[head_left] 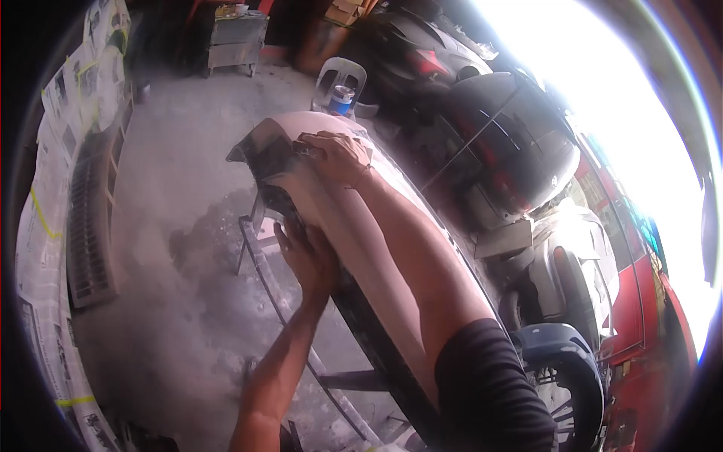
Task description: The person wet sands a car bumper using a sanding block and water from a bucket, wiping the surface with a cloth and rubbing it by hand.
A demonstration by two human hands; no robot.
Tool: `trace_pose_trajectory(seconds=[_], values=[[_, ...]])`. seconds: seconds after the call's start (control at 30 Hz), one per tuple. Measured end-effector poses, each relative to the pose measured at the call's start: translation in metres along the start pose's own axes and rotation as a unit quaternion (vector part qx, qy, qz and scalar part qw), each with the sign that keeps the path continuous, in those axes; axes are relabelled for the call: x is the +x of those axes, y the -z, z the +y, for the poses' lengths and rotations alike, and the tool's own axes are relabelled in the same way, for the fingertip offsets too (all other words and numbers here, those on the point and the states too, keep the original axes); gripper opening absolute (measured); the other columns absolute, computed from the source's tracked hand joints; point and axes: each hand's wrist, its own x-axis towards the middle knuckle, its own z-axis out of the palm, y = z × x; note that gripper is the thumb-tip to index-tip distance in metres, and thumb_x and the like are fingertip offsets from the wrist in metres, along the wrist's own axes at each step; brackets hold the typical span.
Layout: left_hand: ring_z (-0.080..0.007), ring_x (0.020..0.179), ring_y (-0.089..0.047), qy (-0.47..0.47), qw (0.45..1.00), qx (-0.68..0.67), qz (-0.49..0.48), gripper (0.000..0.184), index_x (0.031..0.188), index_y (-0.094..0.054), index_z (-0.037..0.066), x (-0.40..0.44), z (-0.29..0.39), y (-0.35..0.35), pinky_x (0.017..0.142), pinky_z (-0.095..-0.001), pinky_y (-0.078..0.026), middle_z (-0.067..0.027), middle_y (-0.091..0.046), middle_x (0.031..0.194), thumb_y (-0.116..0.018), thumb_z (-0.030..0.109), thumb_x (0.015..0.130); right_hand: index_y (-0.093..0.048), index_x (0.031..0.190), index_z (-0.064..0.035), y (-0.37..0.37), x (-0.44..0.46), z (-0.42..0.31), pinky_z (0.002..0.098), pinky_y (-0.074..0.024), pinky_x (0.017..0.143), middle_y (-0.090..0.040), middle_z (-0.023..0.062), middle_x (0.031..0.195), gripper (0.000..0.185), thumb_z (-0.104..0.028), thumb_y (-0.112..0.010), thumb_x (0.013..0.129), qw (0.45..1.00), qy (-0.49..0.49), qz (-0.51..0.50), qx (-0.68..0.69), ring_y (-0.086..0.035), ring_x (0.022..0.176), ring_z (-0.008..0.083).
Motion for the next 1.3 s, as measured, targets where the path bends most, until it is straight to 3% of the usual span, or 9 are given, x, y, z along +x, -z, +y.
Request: trace_pose_trajectory(seconds=[0.2, 0.37, 0.5, 0.63, 0.77, 0.9, 1.0, 1.13, 1.3], values=[[-0.0527, 0.144, -0.028, -0.277, 0.947, 0.149, -0.072, 0.05, 0.138, -0.057, 0.014, 0.043, -0.011, -0.013, 0.116, -0.0628, -0.026, -0.0209, -0.043, 0.152, -0.06, 0.042, 0.098, -0.062, 0.133, -0.0158, 0.151, -0.306, -0.08, 0.0455, -0.0444, 0.091, -0.062, 0.0084, 0.124, 0.057, -0.017, -0.071, 0.077, 0.997, 0.074, -0.026, -0.011, -0.059, 0.116, 0.0296], [-0.0526, 0.143, -0.029, -0.347, 0.919, 0.174, -0.064, 0.032, 0.119, -0.074, 0.024, 0.046, 0.001, -0.028, 0.114, -0.07, -0.027, -0.0068, -0.055, 0.145, -0.07, 0.041, 0.092, -0.071, 0.116, -0.0203, 0.221, -0.65, -0.201, 0.059, -0.0402, 0.102, -0.066, 0.0151, 0.119, 0.048, -0.025, -0.082, 0.07, 0.972, -0.177, -0.034, -0.147, -0.063, 0.114, 0.0366], [-0.0558, 0.145, -0.021, -0.079, 0.994, 0.008, -0.074, 0.03, 0.123, -0.073, 0.025, 0.029, 0.036, -0.015, 0.118, -0.0647, -0.021, -0.0228, -0.033, 0.159, -0.062, 0.034, 0.097, -0.07, 0.118, -0.0183, 0.218, -0.524, -0.131, 0.0533, -0.0422, 0.098, -0.066, 0.0158, 0.121, 0.048, -0.022, -0.082, 0.072, 0.992, -0.089, -0.059, -0.072, -0.065, 0.113, 0.033], [-0.0568, 0.146, -0.018, -0.063, 0.995, -0.007, -0.082, 0.047, 0.144, -0.055, 0.013, 0.027, 0.037, -0.011, 0.119, -0.0622, -0.019, -0.0309, -0.023, 0.161, -0.054, 0.03, 0.1, -0.066, 0.131, -0.0166, 0.113, -0.208, 0.018, 0.0475, -0.0467, 0.095, -0.064, 0.0115, 0.132, 0.043, -0.017, -0.069, 0.088, 0.996, 0.084, 0.009, 0.008, -0.064, 0.113, 0.0339], [-0.0565, 0.147, -0.018, -0.019, 0.997, 0.005, -0.077, 0.051, 0.148, -0.05, 0.013, 0.04, 0.052, -0.006, 0.119, -0.0613, -0.019, -0.034, -0.024, 0.159, -0.054, 0.031, 0.1, -0.067, 0.131, -0.025, 0.033, -0.015, 0.055, 0.0425, -0.053, 0.092, -0.068, 0.0055, 0.125, 0.035, -0.034, -0.061, 0.097, 0.998, -0.06, 0.012, -0.002, -0.065, 0.115, 0.0291], [-0.0575, 0.144, -0.023, -0.016, 0.995, 0.041, -0.088, 0.048, 0.143, -0.057, 0.025, 0.04, 0.035, -0.018, 0.118, -0.0617, -0.022, -0.0359, -0.022, 0.158, -0.061, 0.037, 0.097, -0.066, 0.131, -0.0225, 0.062, -0.125, 0.041, 0.0439, -0.051, 0.094, -0.065, 0.0046, 0.132, 0.038, -0.025, -0.059, 0.094, 0.997, 0.021, 0.051, -0.047, -0.063, 0.117, 0.0287], [-0.0581, 0.142, -0.026, -0.187, 0.971, 0.14, -0.039, 0.052, 0.146, -0.053, 0.026, 0.04, -0.027, -0.053, 0.118, -0.0615, -0.024, -0.0369, -0.024, 0.156, -0.063, 0.037, 0.096, -0.066, 0.13, -0.0177, 0.163, -0.348, -0.042, 0.0474, -0.0466, 0.093, -0.065, 0.0122, 0.122, 0.054, -0.01, -0.071, 0.077, 1.0, 0.021, -0.016, 0.013, -0.062, 0.109, 0.0343], [-0.0544, 0.142, -0.028, -0.039, 0.999, -0.02, -0.021, 0.063, 0.153, -0.041, 0.014, 0.035, 0.024, -0.033, 0.12, -0.0579, -0.022, -0.0378, -0.028, 0.154, -0.059, 0.038, 0.097, -0.071, 0.112, -0.0054, 0.241, -0.586, -0.188, 0.0512, -0.0513, 0.083, -0.066, 0.0241, 0.107, 0.037, -0.022, -0.073, 0.078, 0.968, -0.151, -0.039, -0.198, -0.064, 0.093, 0.0406], [-0.0507, 0.148, -0.022, 0.004, 0.997, -0.075, -0.022, 0.068, 0.155, -0.027, -0.006, 0.021, 0.031, -0.026, 0.122, -0.0532, -0.017, -0.0377, -0.021, 0.158, -0.038, 0.04, 0.106, -0.071, 0.119, -0.0167, 0.199, -0.466, -0.085, 0.0437, -0.0442, 0.089, -0.065, 0.0147, 0.123, 0.047, -0.021, -0.08, 0.073, 0.994, -0.038, -0.059, -0.079, -0.064, 0.11, 0.0305]])
